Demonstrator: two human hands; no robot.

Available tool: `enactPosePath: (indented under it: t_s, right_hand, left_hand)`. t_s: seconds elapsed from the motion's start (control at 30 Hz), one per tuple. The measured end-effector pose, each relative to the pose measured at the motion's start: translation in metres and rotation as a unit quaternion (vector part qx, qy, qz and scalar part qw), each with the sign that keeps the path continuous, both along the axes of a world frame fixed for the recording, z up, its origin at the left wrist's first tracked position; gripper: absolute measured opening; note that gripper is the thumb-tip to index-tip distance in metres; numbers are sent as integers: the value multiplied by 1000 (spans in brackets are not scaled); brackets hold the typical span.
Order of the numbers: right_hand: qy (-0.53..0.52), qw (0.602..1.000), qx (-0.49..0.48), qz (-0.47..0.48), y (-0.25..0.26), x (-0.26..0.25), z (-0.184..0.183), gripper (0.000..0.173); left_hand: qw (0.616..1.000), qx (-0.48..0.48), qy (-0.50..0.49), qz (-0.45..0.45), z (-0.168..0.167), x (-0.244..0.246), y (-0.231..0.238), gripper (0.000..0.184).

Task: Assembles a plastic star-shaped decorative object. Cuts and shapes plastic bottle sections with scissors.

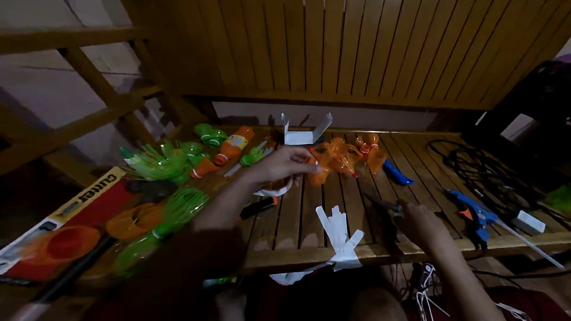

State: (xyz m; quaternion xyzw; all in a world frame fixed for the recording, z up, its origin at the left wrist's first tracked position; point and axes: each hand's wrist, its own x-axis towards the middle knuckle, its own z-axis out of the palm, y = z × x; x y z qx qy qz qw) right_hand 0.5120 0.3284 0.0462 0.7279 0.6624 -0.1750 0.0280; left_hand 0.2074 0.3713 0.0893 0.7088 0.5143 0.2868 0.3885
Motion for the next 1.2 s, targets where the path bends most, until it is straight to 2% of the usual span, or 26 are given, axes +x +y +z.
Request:
enactPosePath:
  t_s: [0.17,0.37,0.5,0.6,0.73,0.8,0.93,1.07,1.13,1.2]
  right_hand:
    - [-11,999,35,-7,-5,-14,10,47]
    - [39,999,34,3,1,-25,6,43]
    - [52,998,28,2,4,-28,-2,44]
    - [57,998,23,-6,3,-27,-6,45]
    - [92,991,95,13,1,-23,-12,39]
    - [156,976,145,51,8,-25,-19,40]
    - [351,908,191,124,27,-43,-42,61]
    - [478,851,181,117,42,-57,-61,42]
    - [513,835,170,103,44,-58,-64,33]
    - [531,829,153,85,44,-57,-65,29]
  left_hand:
    - [998,37,-12,-48,-4,-1,16,25]
    - [994,61,-24,-90,-18,7,22,33]
    - [985,106,61,-118,-53,25,43,34]
    - [982,46,144,-112,-73,38,53,37]
    - [986,30,140,-89,-79,38,56,37]
    - [991,41,107,-72,-79,38,51,35]
    - [998,57,-13,-32,-73,47,35,33]
    - [999,16,-23,-21,-66,56,22,24]
    - [999,35,-36,3,-55,47,20,21]
    - [994,73,-8,78,-46,33,27,35]
